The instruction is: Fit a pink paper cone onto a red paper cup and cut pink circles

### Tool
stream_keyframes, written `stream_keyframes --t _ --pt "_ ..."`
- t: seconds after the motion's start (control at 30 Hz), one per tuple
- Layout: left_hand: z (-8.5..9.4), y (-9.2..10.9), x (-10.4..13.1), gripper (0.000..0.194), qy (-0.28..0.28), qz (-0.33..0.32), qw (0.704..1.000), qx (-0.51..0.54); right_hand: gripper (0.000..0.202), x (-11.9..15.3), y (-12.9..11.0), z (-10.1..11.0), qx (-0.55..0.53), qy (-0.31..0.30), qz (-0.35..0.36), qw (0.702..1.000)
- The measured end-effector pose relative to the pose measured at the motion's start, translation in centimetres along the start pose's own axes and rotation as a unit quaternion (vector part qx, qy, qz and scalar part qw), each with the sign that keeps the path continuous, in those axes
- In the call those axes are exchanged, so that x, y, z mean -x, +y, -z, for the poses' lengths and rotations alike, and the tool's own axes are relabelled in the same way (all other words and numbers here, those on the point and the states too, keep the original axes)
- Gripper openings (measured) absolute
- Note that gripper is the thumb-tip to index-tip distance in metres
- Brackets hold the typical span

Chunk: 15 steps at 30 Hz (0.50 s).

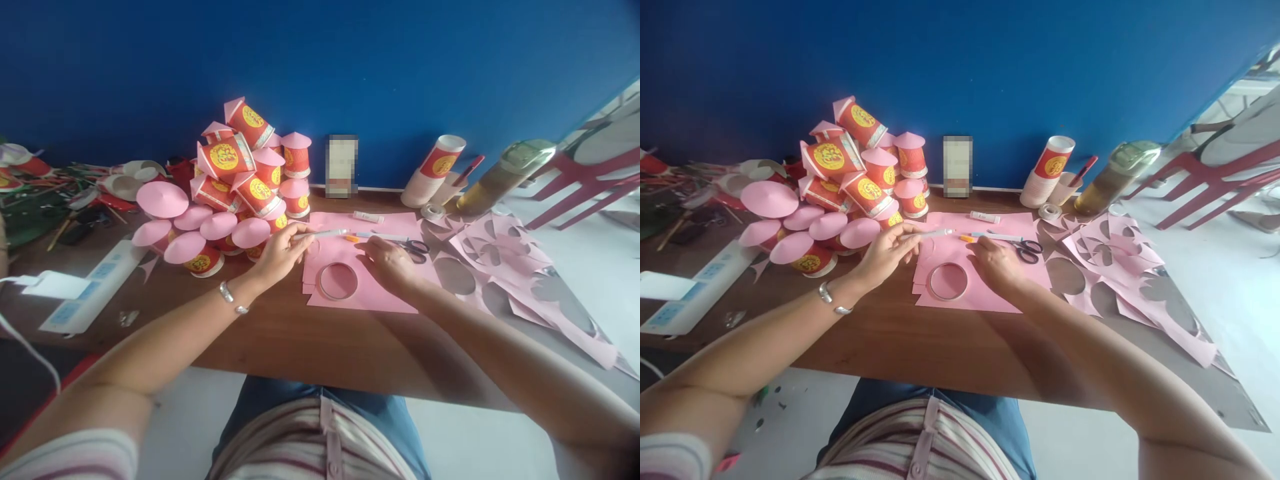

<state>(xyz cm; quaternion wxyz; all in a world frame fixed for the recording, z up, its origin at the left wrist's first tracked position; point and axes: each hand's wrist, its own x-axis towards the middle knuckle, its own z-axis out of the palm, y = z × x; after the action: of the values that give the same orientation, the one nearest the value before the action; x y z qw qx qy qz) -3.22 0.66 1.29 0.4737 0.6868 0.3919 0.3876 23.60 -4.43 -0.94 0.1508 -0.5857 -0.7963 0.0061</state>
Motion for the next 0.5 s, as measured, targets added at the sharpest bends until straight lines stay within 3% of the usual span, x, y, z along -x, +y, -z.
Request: stream_keyframes --t 0.13,0.23,0.37,0.5 --pt "-2.5 -0.9 -2.3 0.034 0.050 -0.023 0.997 0.050 0.032 -3.6 -1.0 1.6 0.051 -0.095 -0.066 0.992" --pt "-3.8 -1.9 -3.0 0.031 0.060 -0.026 0.997 0.051 0.026 -5.3 -1.6 0.9 0.046 -0.113 -0.061 0.991" --pt "-3.9 -3.1 -2.8 0.031 0.048 -0.044 0.998 0.021 0.024 -5.3 -1.6 -0.3 0.014 -0.086 -0.070 0.994" --pt "-3.1 -3.6 -2.5 0.034 0.061 -0.044 0.997 0.011 0.015 -4.2 0.2 -0.5 -0.086 -0.008 -0.112 0.990"
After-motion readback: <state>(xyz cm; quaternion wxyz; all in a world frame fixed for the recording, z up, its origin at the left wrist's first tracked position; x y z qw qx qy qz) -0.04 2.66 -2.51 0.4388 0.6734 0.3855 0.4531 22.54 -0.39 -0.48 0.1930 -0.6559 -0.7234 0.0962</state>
